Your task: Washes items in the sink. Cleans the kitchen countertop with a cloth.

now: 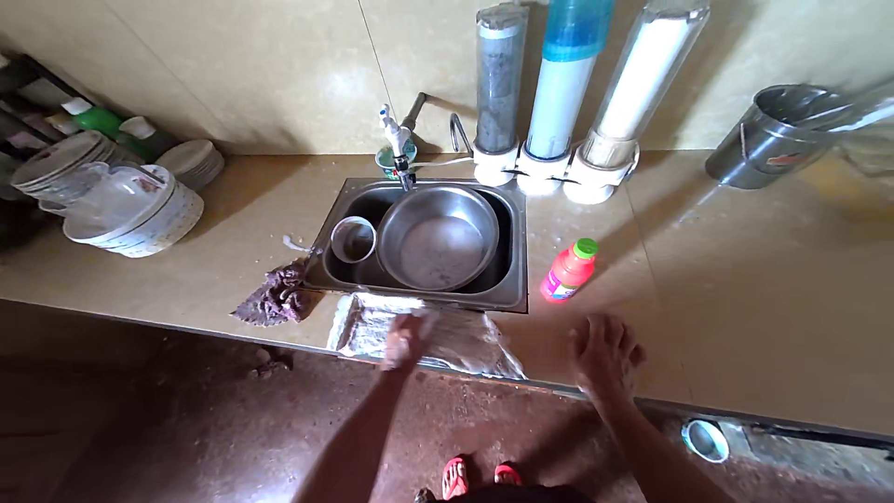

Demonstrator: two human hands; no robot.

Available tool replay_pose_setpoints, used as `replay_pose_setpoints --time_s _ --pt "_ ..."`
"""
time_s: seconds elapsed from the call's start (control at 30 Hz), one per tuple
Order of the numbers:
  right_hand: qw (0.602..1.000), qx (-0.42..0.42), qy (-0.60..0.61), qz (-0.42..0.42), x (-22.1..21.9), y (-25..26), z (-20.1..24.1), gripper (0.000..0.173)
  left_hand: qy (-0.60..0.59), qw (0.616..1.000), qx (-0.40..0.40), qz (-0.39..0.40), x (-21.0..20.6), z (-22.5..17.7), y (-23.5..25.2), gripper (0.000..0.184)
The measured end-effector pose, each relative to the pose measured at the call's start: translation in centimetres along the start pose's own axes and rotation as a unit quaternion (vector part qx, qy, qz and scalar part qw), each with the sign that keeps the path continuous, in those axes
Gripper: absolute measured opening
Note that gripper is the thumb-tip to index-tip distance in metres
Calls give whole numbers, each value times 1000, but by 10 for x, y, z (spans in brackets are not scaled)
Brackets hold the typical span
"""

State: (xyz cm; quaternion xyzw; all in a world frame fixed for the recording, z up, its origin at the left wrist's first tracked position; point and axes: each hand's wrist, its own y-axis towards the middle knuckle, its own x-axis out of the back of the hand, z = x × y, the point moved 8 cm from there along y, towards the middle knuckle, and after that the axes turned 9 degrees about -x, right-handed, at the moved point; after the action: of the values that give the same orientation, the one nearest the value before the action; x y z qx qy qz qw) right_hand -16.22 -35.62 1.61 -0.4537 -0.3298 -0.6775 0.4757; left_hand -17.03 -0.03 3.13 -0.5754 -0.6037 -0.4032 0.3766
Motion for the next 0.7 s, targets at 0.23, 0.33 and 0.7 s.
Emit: replay_pose_setpoints --time_s 0.23,0.33,0.7 --pt "1000 5 6 -27 0 0 4 54 15 999 40 17 -6 -21 -3 40" --pt "1000 12 10 -22 1 -1 3 53 -28 993 -112 26 -39 -93 -6 30" --pt "1000 -1 3 -14 -1 1 3 54 19 1000 13 -8 -13 -39 -6 34"
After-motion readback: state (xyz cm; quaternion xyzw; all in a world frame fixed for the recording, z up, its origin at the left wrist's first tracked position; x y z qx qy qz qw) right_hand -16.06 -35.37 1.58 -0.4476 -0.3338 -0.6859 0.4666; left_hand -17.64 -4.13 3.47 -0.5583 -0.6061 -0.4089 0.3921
